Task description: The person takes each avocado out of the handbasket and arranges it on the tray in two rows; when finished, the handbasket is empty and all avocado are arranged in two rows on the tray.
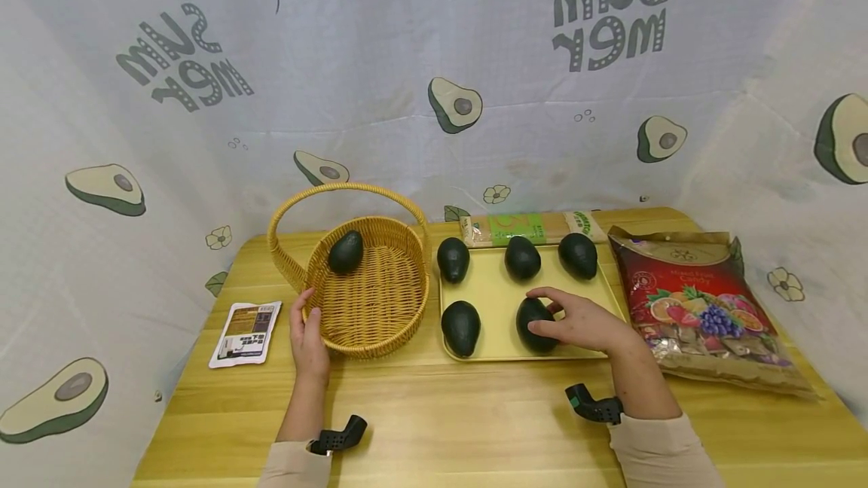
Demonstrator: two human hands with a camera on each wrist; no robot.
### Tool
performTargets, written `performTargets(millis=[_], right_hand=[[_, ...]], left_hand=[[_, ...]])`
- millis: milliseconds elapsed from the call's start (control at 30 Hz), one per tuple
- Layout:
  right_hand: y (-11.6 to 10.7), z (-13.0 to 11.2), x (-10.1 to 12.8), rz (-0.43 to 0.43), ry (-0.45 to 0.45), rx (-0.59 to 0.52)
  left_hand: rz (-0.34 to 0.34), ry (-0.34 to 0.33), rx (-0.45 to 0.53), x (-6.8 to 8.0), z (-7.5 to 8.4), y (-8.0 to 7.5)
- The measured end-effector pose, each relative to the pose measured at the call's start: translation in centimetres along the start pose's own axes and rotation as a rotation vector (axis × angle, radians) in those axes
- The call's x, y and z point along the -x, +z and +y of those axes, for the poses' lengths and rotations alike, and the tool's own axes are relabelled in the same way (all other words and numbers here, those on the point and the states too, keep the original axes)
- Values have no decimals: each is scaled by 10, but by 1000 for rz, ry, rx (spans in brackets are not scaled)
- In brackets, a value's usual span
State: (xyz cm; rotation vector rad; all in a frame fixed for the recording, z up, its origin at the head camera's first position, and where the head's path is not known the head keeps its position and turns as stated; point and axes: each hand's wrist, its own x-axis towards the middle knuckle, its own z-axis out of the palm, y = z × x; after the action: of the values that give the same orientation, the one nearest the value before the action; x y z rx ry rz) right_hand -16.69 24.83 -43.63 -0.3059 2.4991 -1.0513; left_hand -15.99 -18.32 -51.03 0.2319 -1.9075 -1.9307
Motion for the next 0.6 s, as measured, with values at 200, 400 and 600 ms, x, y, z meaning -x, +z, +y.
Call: performTargets(millis=[200,400,600], right_hand=[[-1,-1,0,7,0,6],[-2,-1,1,-3,-1,-17],[-4,-3,5,24,-1,-8]], left_hand=[[3,23,16,0,-1,0],[0,16,14,-1,-1,0],[3,2,5,0,-1,0]])
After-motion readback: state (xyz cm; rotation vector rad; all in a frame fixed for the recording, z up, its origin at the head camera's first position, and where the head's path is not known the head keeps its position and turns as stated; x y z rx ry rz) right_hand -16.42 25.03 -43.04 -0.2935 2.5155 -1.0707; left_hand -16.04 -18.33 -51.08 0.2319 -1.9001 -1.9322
